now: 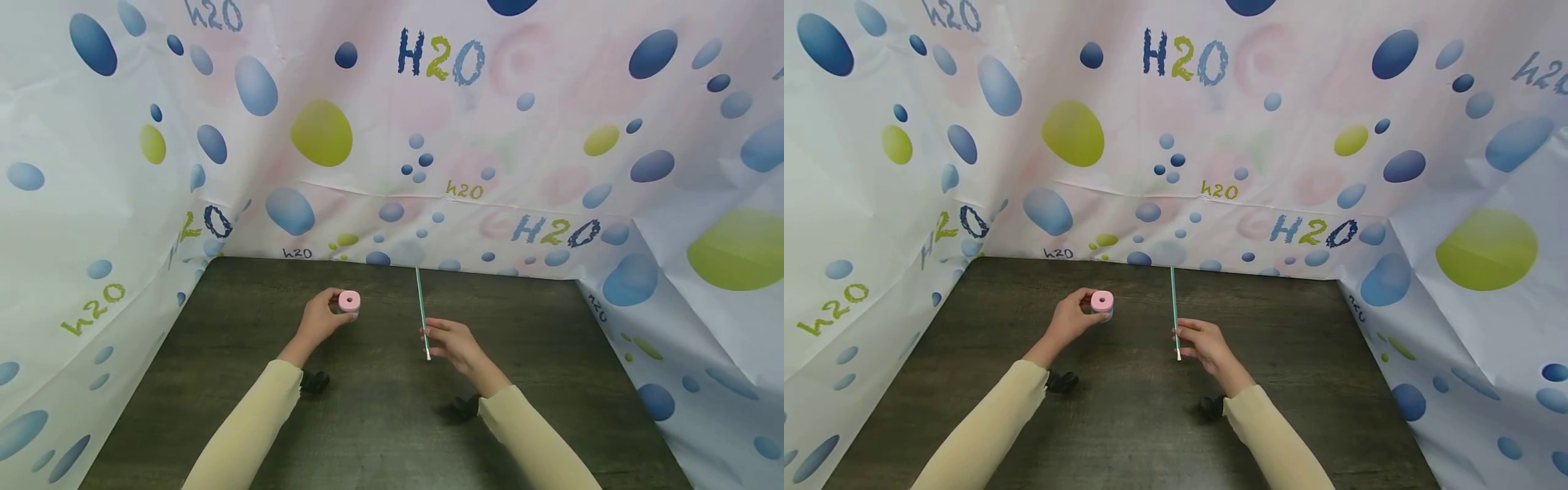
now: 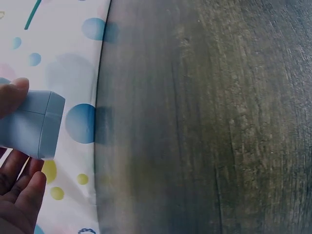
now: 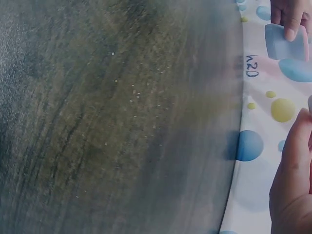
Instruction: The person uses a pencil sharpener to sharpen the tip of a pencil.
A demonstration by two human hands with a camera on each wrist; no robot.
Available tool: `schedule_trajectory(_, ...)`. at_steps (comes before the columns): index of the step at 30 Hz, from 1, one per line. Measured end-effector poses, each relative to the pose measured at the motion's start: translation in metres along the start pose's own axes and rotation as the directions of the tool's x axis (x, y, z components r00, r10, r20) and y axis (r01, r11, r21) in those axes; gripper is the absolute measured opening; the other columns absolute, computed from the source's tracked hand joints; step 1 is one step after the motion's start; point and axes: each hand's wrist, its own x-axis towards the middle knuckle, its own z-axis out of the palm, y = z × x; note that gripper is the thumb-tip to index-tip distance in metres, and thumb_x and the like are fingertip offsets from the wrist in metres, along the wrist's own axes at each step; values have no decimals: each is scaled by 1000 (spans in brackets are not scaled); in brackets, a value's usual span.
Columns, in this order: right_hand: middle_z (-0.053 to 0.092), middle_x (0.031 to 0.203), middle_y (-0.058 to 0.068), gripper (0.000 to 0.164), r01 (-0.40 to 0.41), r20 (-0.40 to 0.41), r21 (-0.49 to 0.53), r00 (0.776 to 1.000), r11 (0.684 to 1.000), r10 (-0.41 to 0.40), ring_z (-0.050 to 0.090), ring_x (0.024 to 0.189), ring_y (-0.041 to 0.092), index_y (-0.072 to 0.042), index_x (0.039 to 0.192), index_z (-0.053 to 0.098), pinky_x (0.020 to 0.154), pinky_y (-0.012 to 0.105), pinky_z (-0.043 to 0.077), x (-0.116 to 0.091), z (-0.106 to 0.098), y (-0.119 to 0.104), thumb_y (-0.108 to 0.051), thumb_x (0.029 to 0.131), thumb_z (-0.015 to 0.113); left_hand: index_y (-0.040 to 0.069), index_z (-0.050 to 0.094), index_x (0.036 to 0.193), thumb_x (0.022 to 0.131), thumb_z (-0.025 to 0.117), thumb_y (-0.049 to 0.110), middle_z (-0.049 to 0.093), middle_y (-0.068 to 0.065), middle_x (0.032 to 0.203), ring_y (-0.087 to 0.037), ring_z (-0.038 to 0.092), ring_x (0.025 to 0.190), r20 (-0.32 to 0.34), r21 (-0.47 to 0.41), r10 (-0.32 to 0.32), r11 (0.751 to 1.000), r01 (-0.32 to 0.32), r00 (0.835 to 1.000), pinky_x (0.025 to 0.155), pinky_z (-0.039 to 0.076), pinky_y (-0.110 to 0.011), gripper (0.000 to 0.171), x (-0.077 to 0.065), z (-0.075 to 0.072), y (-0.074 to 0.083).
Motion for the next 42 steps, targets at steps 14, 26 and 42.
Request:
schedule_trajectory(14, 73, 119, 9, 51, 37, 40, -18, 999, 999, -36, 70, 99, 10, 10, 149, 44, 85, 28, 62, -17, -11, -11, -11, 105, 57, -3, 62, 132, 85, 84, 14, 67, -22, 128, -36, 65, 118, -5, 25, 59, 998, -59, 998, 102, 55, -52, 54, -5, -5, 16)
schedule_trajectory(26, 73, 104, -8, 52, 68, 77, -30, 995, 997, -66, 69, 93, 6, 11, 149, 43, 83, 26, 62, -30, -18, -20, -13, 105, 58, -3, 61, 133, 85, 83, 12, 66, -23, 129, -37, 64, 119, 6, 18, 68, 998, -68, 998, 104, 55, -52, 55, -8, -10, 26)
schedule_trajectory(42, 74, 121, 3, 52, 81, 102, -99, 992, 992, -71, 70, 100, 4, 8, 149, 45, 81, 23, 62, -44, -25, -27, -15, 105, 59, -4, 60, 134, 86, 83, 12, 65, -22, 125, -37, 63, 118, 7, 48, 85, 995, -85, 996, 105, 54, -52, 56, -12, -16, 37)
